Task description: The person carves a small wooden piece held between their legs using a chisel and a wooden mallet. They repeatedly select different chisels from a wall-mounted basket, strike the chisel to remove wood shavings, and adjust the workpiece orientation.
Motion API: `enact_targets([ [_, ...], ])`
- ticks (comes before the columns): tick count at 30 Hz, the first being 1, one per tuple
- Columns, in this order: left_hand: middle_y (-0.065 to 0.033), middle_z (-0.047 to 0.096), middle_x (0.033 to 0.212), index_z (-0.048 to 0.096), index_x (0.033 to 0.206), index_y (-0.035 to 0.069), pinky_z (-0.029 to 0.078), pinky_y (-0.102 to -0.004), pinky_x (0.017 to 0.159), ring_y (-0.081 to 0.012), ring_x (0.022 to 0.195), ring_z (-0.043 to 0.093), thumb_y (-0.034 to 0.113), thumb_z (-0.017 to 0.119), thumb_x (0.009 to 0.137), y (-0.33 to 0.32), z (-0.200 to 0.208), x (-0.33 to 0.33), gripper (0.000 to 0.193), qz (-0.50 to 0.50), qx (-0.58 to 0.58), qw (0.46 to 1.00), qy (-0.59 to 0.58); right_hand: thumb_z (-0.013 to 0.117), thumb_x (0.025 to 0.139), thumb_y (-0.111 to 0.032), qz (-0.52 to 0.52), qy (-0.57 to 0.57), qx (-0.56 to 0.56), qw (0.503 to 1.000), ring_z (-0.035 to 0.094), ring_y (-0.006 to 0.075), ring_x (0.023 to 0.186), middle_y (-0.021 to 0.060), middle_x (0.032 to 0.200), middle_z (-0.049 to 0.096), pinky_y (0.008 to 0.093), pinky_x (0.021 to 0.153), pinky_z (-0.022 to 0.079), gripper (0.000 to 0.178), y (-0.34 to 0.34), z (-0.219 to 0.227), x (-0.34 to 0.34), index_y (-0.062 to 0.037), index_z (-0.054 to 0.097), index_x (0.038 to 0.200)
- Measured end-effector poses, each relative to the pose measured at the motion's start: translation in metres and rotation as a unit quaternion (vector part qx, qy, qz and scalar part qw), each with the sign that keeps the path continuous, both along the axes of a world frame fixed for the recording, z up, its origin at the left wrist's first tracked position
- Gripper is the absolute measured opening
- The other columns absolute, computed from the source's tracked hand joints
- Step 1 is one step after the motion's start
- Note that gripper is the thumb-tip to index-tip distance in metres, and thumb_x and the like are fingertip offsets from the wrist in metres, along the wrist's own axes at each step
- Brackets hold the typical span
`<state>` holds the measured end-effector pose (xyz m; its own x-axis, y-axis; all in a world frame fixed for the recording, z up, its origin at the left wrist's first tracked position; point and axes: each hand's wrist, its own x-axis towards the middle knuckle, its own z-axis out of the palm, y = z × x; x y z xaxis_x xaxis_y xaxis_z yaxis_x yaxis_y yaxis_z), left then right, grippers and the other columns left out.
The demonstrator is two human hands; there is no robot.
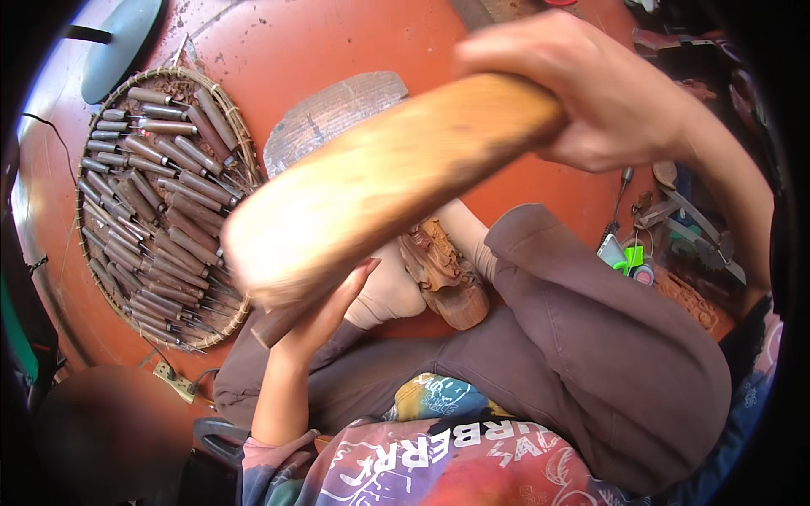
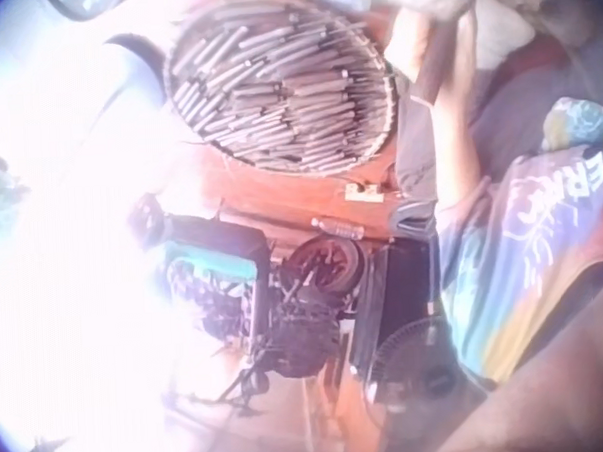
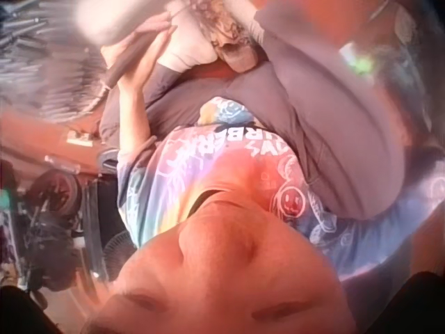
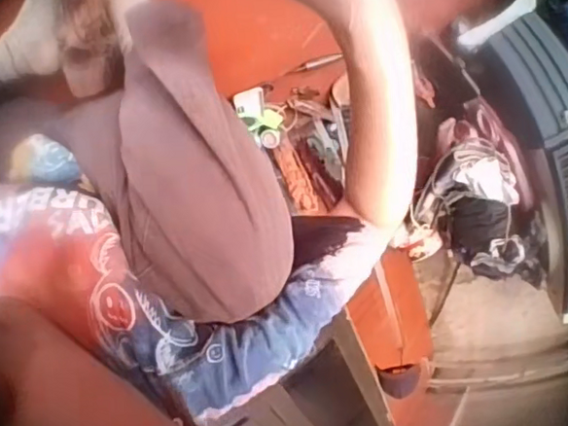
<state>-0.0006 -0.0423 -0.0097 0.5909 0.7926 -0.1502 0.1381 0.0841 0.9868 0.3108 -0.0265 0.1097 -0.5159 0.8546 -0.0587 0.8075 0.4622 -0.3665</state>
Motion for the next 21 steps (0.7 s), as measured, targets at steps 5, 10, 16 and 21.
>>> enact_targets([
  [5, -0.0137, 0.074, 0.089, 0.072, 0.082, 0.000, 0.055, -0.0304, 0.083, -0.0202, 0.086, 0.072, -0.004, 0.080, 0.073, 0.002, -0.001, 0.001, 0.013, -0.020, 0.142, 0.989, 0.026, 0.061, 0.074, -0.003, 0.189, 0.127, -0.065, 0.971, 0.064, 0.0364, 0.103, 0.0245, 0.105, 0.066, 0.0420, 0.087, 0.051, 0.048, 0.049, 0.027, -0.034, 0.0016, 0.060, 0.122],
  [10, -0.0124, 0.074, 0.088, 0.071, 0.083, -0.001, 0.055, -0.0307, 0.084, -0.0185, 0.088, 0.071, -0.004, 0.080, 0.076, -0.016, 0.001, 0.010, 0.012, 0.029, 0.138, 0.990, -0.001, 0.062, 0.073, -0.005, 0.225, 0.086, -0.040, 0.970, 0.063, 0.0355, 0.099, 0.0230, 0.103, 0.066, 0.0417, 0.084, 0.050, 0.047, 0.057, 0.024, -0.050, 0.0010, 0.061, 0.120],
  [16, -0.0118, 0.074, 0.091, 0.070, 0.084, 0.000, 0.054, -0.0315, 0.085, -0.0199, 0.090, 0.071, -0.006, 0.079, 0.076, -0.013, -0.008, -0.003, 0.013, 0.019, 0.109, 0.994, 0.002, 0.064, 0.072, -0.007, 0.229, 0.058, -0.042, 0.971, 0.062, 0.0344, 0.095, 0.0213, 0.100, 0.065, 0.0414, 0.080, 0.050, 0.047, 0.061, 0.013, -0.066, 0.0003, 0.062, 0.119],
  [21, -0.0115, 0.073, 0.095, 0.070, 0.086, 0.001, 0.052, -0.0329, 0.087, -0.0203, 0.094, 0.068, -0.003, 0.078, 0.078, -0.009, -0.009, -0.005, 0.013, -0.001, 0.123, 0.992, -0.014, 0.066, 0.072, -0.009, 0.228, 0.028, -0.042, 0.972, 0.062, 0.0335, 0.091, 0.0198, 0.097, 0.064, 0.0411, 0.077, 0.049, 0.047, 0.072, 0.007, -0.089, -0.0003, 0.063, 0.118],
])
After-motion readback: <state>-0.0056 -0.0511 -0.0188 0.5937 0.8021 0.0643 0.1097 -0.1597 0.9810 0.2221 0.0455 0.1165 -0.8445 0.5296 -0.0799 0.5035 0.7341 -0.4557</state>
